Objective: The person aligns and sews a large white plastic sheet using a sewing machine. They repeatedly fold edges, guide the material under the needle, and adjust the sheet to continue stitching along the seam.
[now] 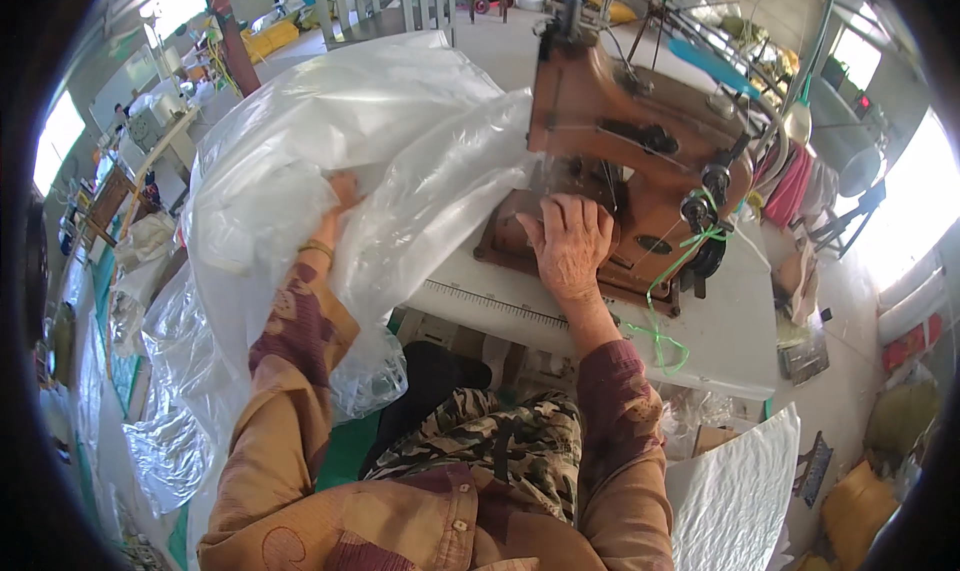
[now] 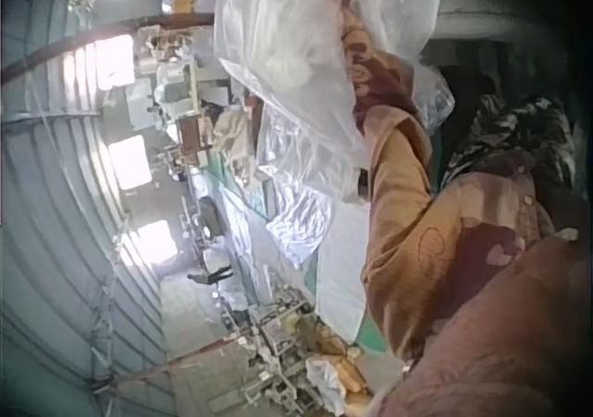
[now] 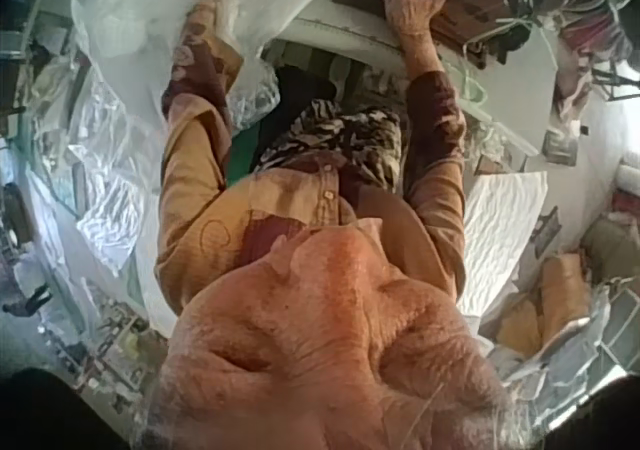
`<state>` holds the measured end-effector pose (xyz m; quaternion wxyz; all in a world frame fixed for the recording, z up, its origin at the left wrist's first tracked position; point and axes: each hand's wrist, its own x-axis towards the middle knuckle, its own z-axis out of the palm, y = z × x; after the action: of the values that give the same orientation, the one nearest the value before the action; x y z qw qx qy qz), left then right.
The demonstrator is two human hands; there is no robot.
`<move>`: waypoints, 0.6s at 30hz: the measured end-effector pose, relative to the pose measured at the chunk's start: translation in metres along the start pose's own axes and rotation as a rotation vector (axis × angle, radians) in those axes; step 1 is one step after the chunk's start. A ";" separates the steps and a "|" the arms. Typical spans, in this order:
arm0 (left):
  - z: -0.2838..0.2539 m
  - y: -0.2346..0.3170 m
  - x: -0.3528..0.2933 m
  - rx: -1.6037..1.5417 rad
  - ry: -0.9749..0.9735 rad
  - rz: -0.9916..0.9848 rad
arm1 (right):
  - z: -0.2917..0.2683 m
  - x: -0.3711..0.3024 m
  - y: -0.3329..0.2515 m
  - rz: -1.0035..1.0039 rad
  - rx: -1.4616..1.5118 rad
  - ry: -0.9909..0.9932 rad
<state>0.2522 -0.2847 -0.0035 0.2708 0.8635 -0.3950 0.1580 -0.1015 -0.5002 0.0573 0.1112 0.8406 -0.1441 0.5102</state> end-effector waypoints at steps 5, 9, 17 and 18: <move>0.009 0.014 -0.020 -0.079 0.059 -0.044 | -0.050 0.060 -0.032 -0.209 0.126 0.057; 0.012 0.011 -0.027 -0.104 0.073 -0.067 | -0.075 0.172 -0.043 -0.188 -0.007 0.036; 0.022 0.014 -0.025 -0.167 0.078 -0.065 | -0.016 0.309 0.058 0.029 -0.143 -0.666; 0.019 0.011 -0.024 -0.166 0.086 -0.065 | -0.015 0.318 0.051 0.025 -0.148 -0.749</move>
<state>0.2299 -0.2879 -0.0267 0.3631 0.8430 -0.3664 0.1527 0.0073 -0.5841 0.3487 0.1049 0.9568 -0.2212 0.1570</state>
